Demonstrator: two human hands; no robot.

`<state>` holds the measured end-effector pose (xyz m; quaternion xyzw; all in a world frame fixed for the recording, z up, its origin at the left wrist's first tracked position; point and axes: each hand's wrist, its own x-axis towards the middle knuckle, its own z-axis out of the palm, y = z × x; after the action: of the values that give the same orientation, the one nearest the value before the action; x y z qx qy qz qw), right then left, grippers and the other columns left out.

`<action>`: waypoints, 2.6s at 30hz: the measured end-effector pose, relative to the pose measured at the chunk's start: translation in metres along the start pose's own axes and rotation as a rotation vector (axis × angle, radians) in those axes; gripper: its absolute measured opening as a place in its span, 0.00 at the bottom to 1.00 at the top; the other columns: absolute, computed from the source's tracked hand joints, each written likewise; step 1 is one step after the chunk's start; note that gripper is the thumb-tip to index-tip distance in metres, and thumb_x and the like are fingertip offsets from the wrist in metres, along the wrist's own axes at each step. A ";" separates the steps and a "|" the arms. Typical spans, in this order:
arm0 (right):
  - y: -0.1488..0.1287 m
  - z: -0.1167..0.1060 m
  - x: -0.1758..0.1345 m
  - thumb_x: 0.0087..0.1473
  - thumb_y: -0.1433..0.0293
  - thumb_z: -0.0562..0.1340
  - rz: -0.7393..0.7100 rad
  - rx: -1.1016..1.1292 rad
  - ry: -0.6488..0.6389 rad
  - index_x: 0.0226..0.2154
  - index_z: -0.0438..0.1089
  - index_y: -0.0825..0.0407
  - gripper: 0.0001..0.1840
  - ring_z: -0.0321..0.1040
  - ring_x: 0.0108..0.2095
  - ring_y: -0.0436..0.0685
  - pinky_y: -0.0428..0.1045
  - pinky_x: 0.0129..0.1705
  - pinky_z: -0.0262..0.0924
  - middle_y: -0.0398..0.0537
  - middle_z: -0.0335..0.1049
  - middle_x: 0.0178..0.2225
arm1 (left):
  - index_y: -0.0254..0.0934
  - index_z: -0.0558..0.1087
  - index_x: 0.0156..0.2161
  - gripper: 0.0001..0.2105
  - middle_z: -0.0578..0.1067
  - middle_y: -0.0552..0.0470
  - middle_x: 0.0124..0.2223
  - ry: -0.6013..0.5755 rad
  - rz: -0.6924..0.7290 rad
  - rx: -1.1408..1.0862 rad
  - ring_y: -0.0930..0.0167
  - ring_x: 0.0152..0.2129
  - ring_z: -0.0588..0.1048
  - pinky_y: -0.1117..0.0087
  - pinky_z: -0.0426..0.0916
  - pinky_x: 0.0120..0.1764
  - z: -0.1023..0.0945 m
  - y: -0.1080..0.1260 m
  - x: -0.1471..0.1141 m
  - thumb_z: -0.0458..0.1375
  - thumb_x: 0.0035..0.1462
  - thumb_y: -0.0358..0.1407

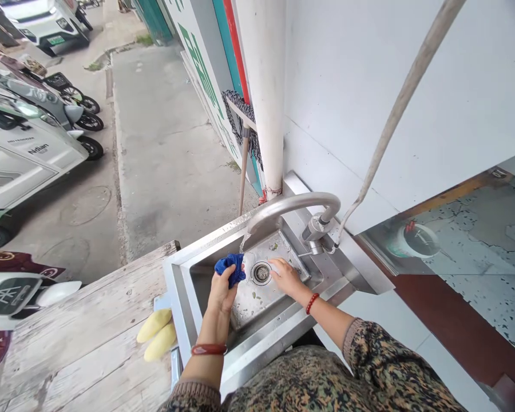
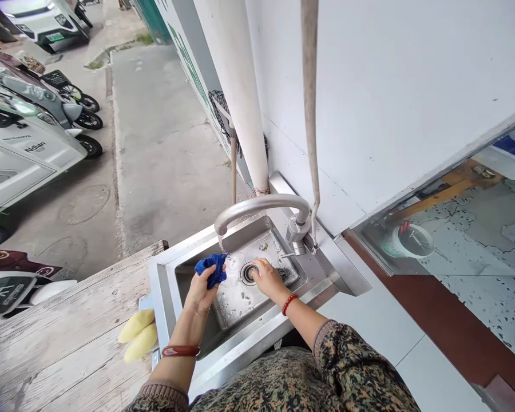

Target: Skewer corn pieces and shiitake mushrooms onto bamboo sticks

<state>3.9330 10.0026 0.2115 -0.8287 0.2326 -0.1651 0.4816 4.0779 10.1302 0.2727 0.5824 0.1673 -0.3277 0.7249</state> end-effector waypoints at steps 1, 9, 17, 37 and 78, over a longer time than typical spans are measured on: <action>0.009 -0.007 0.000 0.55 0.78 0.56 0.032 -0.024 0.025 0.50 0.71 0.51 0.21 0.69 0.53 0.60 0.60 0.57 0.63 0.55 0.72 0.50 | 0.34 0.73 0.37 0.16 0.79 0.50 0.29 -0.016 -0.006 0.004 0.68 0.25 0.79 0.71 0.73 0.29 0.000 0.000 -0.003 0.67 0.39 0.26; 0.031 -0.031 0.003 0.58 0.74 0.55 0.087 -0.079 0.086 0.57 0.65 0.52 0.24 0.65 0.58 0.63 0.62 0.60 0.61 0.59 0.67 0.57 | 0.35 0.72 0.37 0.16 0.80 0.48 0.29 -0.011 -0.053 0.037 0.66 0.25 0.79 0.68 0.74 0.29 -0.001 -0.013 -0.026 0.67 0.39 0.27; 0.033 -0.037 0.005 0.56 0.74 0.57 0.031 -0.066 0.029 0.53 0.70 0.53 0.22 0.67 0.57 0.61 0.59 0.61 0.61 0.58 0.69 0.56 | 0.35 0.72 0.38 0.16 0.79 0.49 0.29 0.022 -0.036 0.045 0.66 0.26 0.79 0.69 0.74 0.28 -0.009 -0.015 -0.031 0.67 0.41 0.28; 0.010 -0.051 -0.009 0.59 0.69 0.56 -0.039 0.028 0.123 0.48 0.74 0.50 0.17 0.67 0.56 0.62 0.62 0.60 0.61 0.55 0.70 0.55 | 0.35 0.71 0.38 0.16 0.80 0.47 0.31 0.000 -0.022 0.067 0.65 0.27 0.80 0.67 0.73 0.30 0.002 -0.016 -0.043 0.67 0.40 0.28; 0.006 -0.024 0.014 0.52 0.53 0.65 0.194 0.374 0.017 0.60 0.63 0.49 0.36 0.56 0.64 0.66 0.64 0.64 0.52 0.59 0.60 0.63 | 0.34 0.73 0.38 0.18 0.80 0.47 0.32 -0.114 0.067 0.033 0.65 0.29 0.78 0.63 0.73 0.37 0.020 -0.010 -0.056 0.68 0.37 0.29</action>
<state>3.9318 9.9749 0.2180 -0.6971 0.2806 -0.1651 0.6388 4.0277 10.1256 0.3059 0.5800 0.1005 -0.3385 0.7341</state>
